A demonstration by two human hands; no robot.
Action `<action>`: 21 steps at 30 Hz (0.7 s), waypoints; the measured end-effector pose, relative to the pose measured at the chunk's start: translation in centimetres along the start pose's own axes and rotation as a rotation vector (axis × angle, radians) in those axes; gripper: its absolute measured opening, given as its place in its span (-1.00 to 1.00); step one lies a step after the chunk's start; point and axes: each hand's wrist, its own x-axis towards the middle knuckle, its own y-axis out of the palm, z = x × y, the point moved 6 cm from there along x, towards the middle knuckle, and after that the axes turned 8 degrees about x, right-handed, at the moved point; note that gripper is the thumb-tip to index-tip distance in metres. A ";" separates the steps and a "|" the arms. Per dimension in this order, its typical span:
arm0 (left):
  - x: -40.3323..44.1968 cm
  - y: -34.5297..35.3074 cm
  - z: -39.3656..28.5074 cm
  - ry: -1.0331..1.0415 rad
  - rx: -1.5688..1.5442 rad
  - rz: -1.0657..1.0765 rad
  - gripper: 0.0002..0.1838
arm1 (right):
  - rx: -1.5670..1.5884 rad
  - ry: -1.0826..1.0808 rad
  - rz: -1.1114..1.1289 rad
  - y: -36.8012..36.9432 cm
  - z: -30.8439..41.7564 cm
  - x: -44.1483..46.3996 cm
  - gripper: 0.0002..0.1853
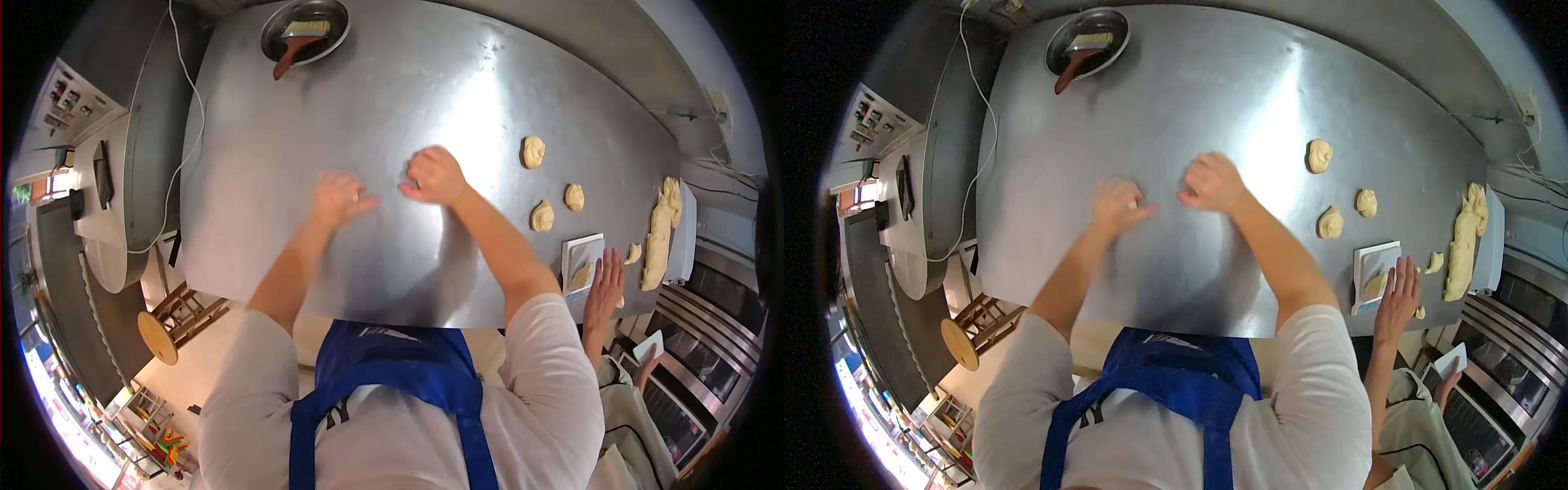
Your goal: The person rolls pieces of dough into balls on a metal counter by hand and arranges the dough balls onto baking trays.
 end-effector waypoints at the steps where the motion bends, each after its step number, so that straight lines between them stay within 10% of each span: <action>1: 0.5 -0.1 0.7 -0.011 -0.004 0.009 -0.71 | -0.073 -0.003 0.146 0.0 -2.1 -0.3 -0.68; 7: -2.0 -4.9 2.5 -0.081 -0.085 -0.319 -0.67 | 0.057 0.316 -0.190 -5.8 -1.6 -4.0 -0.84; 10: -1.9 -3.0 -0.4 0.082 -0.369 -0.154 -0.68 | 0.138 0.126 -0.045 -0.9 0.3 -2.0 -0.75; 13: 1.6 -0.2 2.4 0.020 -0.003 0.189 -0.69 | -0.004 -0.140 0.110 -0.1 -3.5 1.1 -0.65; 21: -0.2 -4.6 3.8 -0.180 -0.205 -0.153 -0.38 | 0.072 0.749 0.238 -6.8 -4.5 -1.6 -0.06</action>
